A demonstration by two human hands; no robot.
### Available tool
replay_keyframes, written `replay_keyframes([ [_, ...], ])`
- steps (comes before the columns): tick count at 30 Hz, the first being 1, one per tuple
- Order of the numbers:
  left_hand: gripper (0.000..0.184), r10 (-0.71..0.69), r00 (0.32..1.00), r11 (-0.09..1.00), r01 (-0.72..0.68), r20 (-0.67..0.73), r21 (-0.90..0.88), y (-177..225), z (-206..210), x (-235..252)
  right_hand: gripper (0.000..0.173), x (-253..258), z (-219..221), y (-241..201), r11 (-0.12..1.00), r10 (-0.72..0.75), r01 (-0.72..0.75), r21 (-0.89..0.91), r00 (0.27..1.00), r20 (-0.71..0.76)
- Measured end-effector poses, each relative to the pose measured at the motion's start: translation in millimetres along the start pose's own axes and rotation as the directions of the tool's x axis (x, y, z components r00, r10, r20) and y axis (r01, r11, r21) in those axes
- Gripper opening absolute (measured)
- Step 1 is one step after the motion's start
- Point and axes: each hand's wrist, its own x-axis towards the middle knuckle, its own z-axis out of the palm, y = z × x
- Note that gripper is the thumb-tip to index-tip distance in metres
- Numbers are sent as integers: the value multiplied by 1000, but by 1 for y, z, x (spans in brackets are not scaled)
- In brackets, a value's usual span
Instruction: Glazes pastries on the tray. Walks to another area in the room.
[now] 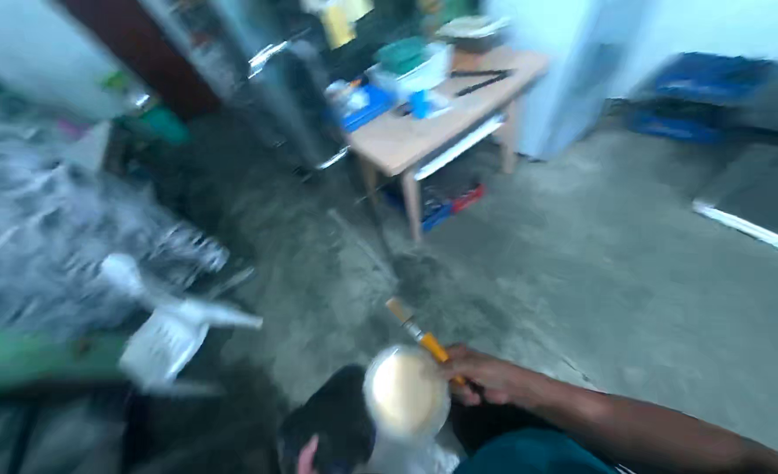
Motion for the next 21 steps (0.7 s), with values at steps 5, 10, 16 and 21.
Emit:
replay_keyframes([
  [5,11,-40,946,999,40,-322,-6,27,28,86,8,137,2,-73,997,41,-36,-72,997,72],
  [10,16,189,911,958,-90,-367,271,74,30,144,11,266,50,-159,986,53,-20,-168,980,193],
  [16,27,302,886,839,-72,-351,540,129,9,235,10,404,138,-216,957,66,28,-290,949,310],
  [21,32,269,947,711,-73,-175,700,178,-29,340,19,504,210,-227,941,105,7,-339,944,312],
])
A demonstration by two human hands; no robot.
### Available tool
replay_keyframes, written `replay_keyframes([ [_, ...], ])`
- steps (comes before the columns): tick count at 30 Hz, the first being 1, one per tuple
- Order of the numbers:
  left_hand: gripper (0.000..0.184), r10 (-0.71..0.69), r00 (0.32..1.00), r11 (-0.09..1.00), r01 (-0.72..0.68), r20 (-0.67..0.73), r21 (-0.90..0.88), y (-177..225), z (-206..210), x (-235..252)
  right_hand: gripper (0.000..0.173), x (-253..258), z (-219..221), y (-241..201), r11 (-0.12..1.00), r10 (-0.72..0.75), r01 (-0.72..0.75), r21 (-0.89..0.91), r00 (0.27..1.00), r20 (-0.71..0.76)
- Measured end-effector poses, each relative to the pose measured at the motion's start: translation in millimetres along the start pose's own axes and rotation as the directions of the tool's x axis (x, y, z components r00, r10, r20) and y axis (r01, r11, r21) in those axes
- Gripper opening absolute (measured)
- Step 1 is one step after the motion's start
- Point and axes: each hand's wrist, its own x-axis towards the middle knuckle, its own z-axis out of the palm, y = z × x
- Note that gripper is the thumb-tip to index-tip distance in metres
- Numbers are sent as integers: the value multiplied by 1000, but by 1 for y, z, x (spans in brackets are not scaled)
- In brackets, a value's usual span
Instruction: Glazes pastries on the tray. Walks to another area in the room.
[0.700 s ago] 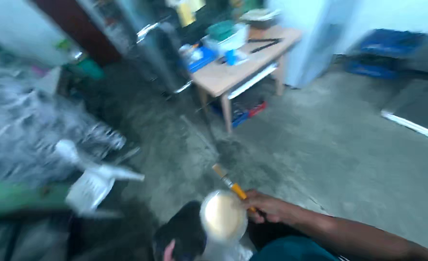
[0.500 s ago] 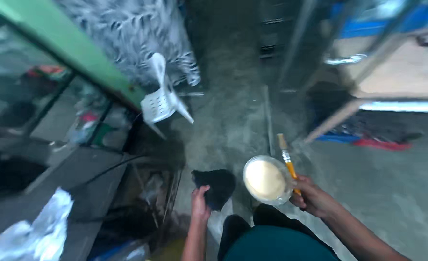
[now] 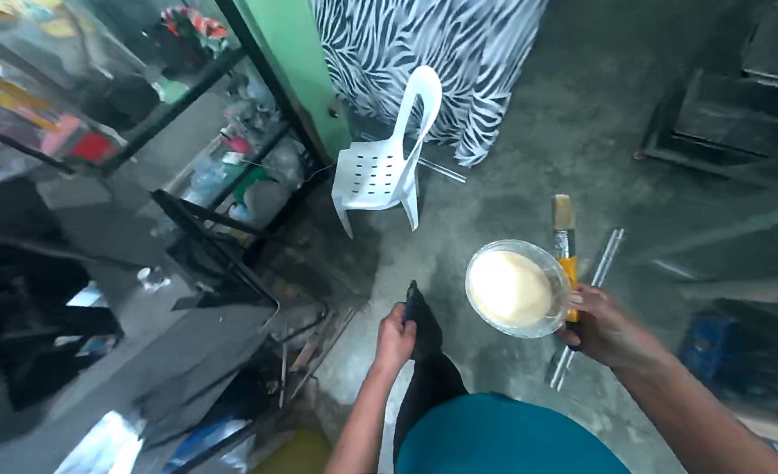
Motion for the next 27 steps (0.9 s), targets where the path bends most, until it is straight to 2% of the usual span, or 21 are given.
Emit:
replay_keyframes([
  [3,33,81,989,988,-96,121,120,25,-17,62,24,65,18,-29,999,39,-38,-25,999,33],
  [5,33,158,972,966,-189,174,176,52,-26,91,20,105,34,-47,998,67,-65,-26,997,48],
  [8,30,364,924,908,-379,113,175,75,-34,135,21,162,58,-69,996,90,-87,-26,991,103],
  [10,29,407,913,899,-407,33,164,81,-43,168,23,203,66,-78,996,84,-80,-29,983,166],
  [12,33,350,936,926,-340,-35,161,79,-56,200,19,244,70,-88,996,84,-76,-50,975,206],
  [15,35,149,983,973,-127,-104,194,70,-74,244,14,301,69,-103,996,71,-56,-72,972,224],
  [19,35,-83,989,959,113,-124,258,68,-102,317,9,376,75,-125,994,67,-46,-95,969,238],
  [21,35,-67,980,971,108,-188,214,72,-114,357,8,411,82,-136,993,74,-48,-107,963,258],
  [24,38,-30,952,1000,26,-304,-15,76,-127,414,14,451,95,-154,983,105,-60,-173,959,262],
  [27,56,-136,945,957,47,-299,-287,59,-152,455,17,486,112,-168,976,134,-97,-193,973,190],
])
